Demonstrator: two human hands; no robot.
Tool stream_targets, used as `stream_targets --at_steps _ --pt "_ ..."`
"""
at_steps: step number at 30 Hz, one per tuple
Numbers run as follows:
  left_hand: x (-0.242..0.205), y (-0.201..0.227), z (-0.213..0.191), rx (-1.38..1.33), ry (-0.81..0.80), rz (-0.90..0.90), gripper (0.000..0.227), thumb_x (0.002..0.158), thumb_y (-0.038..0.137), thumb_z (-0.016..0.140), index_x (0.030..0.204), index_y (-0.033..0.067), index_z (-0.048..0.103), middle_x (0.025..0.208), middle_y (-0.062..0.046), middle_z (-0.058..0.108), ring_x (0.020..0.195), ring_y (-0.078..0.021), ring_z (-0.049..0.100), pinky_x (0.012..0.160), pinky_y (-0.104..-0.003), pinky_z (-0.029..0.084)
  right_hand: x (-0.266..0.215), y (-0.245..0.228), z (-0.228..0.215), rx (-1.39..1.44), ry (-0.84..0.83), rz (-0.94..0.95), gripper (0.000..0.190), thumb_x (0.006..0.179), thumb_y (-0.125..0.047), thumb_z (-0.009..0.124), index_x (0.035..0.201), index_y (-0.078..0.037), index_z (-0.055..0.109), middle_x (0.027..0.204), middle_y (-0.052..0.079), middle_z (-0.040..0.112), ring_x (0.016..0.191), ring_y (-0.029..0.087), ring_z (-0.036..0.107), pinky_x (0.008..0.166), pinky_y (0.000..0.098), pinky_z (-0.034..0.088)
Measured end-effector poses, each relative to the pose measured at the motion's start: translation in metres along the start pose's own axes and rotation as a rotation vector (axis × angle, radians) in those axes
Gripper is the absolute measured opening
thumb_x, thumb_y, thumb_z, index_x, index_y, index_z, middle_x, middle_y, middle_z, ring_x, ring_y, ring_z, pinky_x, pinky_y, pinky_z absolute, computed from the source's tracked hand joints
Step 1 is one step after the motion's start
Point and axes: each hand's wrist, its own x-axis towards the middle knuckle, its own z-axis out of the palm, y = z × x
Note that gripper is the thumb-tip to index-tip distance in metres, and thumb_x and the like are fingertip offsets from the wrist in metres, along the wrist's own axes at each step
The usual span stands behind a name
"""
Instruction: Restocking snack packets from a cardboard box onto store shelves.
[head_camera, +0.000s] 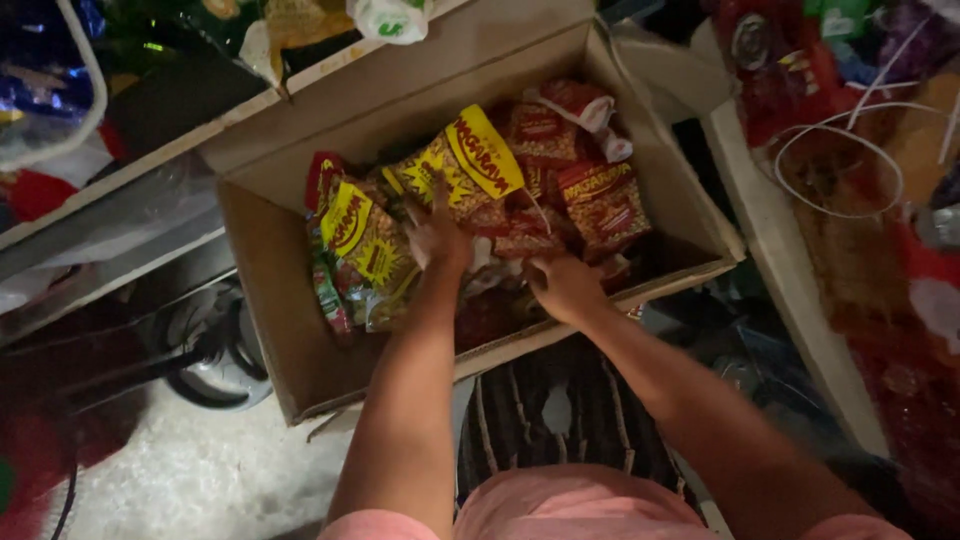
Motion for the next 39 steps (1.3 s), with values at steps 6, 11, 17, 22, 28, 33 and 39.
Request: stream_targets --at_steps 6,11,17,22,28,33,39 --pt "-0.029 0.016 -0.042 -0.166 -0.057 -0.120 0.065 0.095 0.003 0.060 0.151 0.0350 0.049 0.165 -0.023 0.028 0.089 -0.0382 0.072 0.075 -0.050 0.063 -0.005 -0.002 -0.006 0.076 -0.023 0.024 0.048 0.106 -0.039 0.044 0.151 -0.024 0.051 0.063 0.008 0.052 0.046 0.022 0.034 0.046 0.0494 0.034" --pt "-0.018 -0.040 0.031 -0.291 0.223 0.108 0.048 0.090 0.020 0.071 0.137 0.0246 0.069 0.121 -0.016 0.074 0.095 -0.0328 0.071 0.083 -0.045 0.060 0.002 0.011 -0.004 0.133 0.007 0.058 0.047 0.108 -0.049 0.045 0.143 -0.023 0.062 0.068 0.010 0.056 0.051 0.021 0.041 0.053 0.0475 0.040" --pt "-0.110 -0.013 0.004 -0.525 0.225 0.151 0.050 0.089 0.028 0.075 0.137 0.0147 0.068 0.131 -0.019 0.066 0.115 -0.0380 0.065 0.096 -0.049 0.052 -0.031 -0.018 -0.045 1.106 0.125 0.022 0.055 0.104 -0.045 0.059 0.147 -0.013 0.050 0.107 0.001 0.068 0.091 0.014 0.065 0.081 0.0424 0.053" --pt "-0.166 0.048 -0.035 -0.554 0.378 0.458 0.057 0.086 0.023 0.073 0.141 0.0146 0.063 0.139 -0.020 0.057 0.127 -0.0409 0.057 0.098 -0.049 0.052 -0.071 -0.059 -0.108 1.536 0.322 -0.280 0.046 0.095 -0.034 0.061 0.137 -0.015 0.053 0.120 -0.004 0.068 0.105 0.015 0.067 0.088 0.0413 0.056" --pt "-0.185 0.126 -0.073 -0.281 0.417 0.713 0.066 0.074 0.031 0.085 0.135 0.0155 0.064 0.131 -0.021 0.058 0.126 -0.0492 0.051 0.093 -0.054 0.048 -0.094 -0.034 -0.196 1.807 0.544 -0.300 0.035 0.099 -0.029 0.064 0.118 0.001 0.065 0.105 0.011 0.076 0.088 0.024 0.074 0.078 0.0394 0.061" --pt "-0.185 0.210 -0.125 -0.472 0.407 0.750 0.060 0.087 0.041 0.079 0.139 0.0163 0.061 0.129 -0.015 0.059 0.117 -0.0366 0.062 0.098 -0.047 0.051 -0.123 0.022 -0.274 1.481 0.566 -0.533 0.032 0.102 -0.025 0.068 0.112 0.005 0.071 0.103 0.011 0.076 0.086 0.020 0.073 0.077 0.0359 0.059" --pt "-0.116 0.336 -0.145 -1.040 0.023 0.996 0.067 0.088 0.023 0.085 0.144 0.0021 0.055 0.134 -0.013 0.061 0.122 -0.0235 0.059 0.101 -0.035 0.048 -0.193 0.048 -0.371 1.436 0.568 -0.600 0.032 0.098 -0.026 0.067 0.110 0.004 0.070 0.098 0.012 0.077 0.081 0.024 0.075 0.071 0.0409 0.062"
